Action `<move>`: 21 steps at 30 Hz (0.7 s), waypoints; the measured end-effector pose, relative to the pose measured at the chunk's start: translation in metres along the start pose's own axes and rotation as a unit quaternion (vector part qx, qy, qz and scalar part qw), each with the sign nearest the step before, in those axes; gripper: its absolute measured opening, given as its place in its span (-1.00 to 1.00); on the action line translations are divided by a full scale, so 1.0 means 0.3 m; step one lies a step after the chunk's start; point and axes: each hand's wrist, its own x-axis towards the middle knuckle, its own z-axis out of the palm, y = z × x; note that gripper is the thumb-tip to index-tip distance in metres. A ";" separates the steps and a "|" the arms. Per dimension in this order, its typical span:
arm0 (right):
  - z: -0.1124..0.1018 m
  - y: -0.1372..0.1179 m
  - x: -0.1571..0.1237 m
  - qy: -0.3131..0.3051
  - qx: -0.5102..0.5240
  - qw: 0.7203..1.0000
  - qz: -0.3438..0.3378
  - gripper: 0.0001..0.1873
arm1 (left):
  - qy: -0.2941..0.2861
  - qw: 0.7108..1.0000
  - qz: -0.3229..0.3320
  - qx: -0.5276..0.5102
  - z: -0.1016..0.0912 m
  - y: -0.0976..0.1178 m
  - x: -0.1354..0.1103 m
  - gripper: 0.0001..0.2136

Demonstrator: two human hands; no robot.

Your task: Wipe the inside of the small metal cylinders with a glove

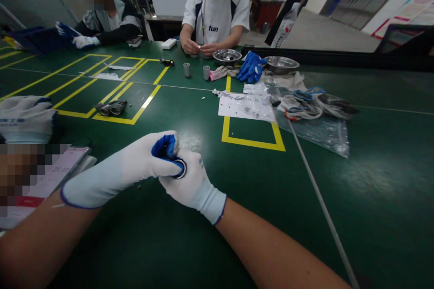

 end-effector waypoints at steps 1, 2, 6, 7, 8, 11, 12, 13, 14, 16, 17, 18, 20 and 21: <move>0.000 -0.001 0.000 0.000 0.005 1.000 -0.005 -0.86 | 0.000 1.000 0.000 -0.003 0.000 -0.001 -0.001 -0.73; 0.000 -0.002 0.000 0.001 0.017 1.000 -0.011 -0.89 | -0.002 1.000 0.003 -0.016 0.000 -0.004 -0.001 -0.75; 0.002 -0.011 0.007 0.001 0.069 0.998 -0.016 -0.94 | 0.000 0.992 0.009 -0.127 -0.006 -0.040 -0.008 -0.79; 0.003 -0.013 0.009 0.003 0.070 0.997 -0.016 -0.95 | 0.015 0.989 0.016 -0.148 -0.007 -0.050 -0.015 -0.78; 0.003 -0.015 0.010 0.004 0.068 0.998 -0.017 -0.97 | 0.034 0.986 0.026 -0.159 -0.009 -0.058 -0.025 -0.76; 0.002 -0.017 0.009 -0.001 0.068 0.998 -0.019 -0.94 | 0.096 0.986 0.074 -0.115 -0.009 -0.062 -0.073 -0.76; 0.001 -0.016 0.007 -0.006 0.069 0.997 -0.015 -0.91 | 0.105 0.988 0.088 -0.077 -0.006 -0.056 -0.091 -0.80; -0.001 -0.016 0.005 -0.009 0.069 0.998 -0.009 -0.87 | 0.106 0.989 0.101 -0.033 -0.003 -0.047 -0.109 -0.83; -0.002 -0.016 0.003 -0.011 0.065 0.998 -0.002 -0.83 | 0.101 0.988 0.115 0.012 0.002 -0.038 -0.124 -0.85; -0.006 -0.015 -0.001 -0.009 0.052 0.999 0.009 -0.77 | 0.092 0.983 0.133 0.086 0.016 -0.020 -0.148 -0.84; -0.008 -0.015 -0.002 -0.009 0.047 0.999 0.011 -0.75 | 0.094 0.980 0.136 0.112 0.023 -0.014 -0.156 -0.84; -0.010 -0.015 -0.003 -0.009 0.044 0.999 0.013 -0.75 | 0.100 0.977 0.138 0.131 0.030 -0.010 -0.161 -0.83; -0.013 -0.015 -0.003 -0.011 0.046 0.999 0.018 -0.75 | 0.121 0.972 0.141 0.147 0.040 -0.011 -0.166 -0.83; -0.015 -0.015 -0.003 -0.013 0.047 0.999 0.019 -0.73 | 0.131 0.970 0.143 0.148 0.044 -0.015 -0.167 -0.82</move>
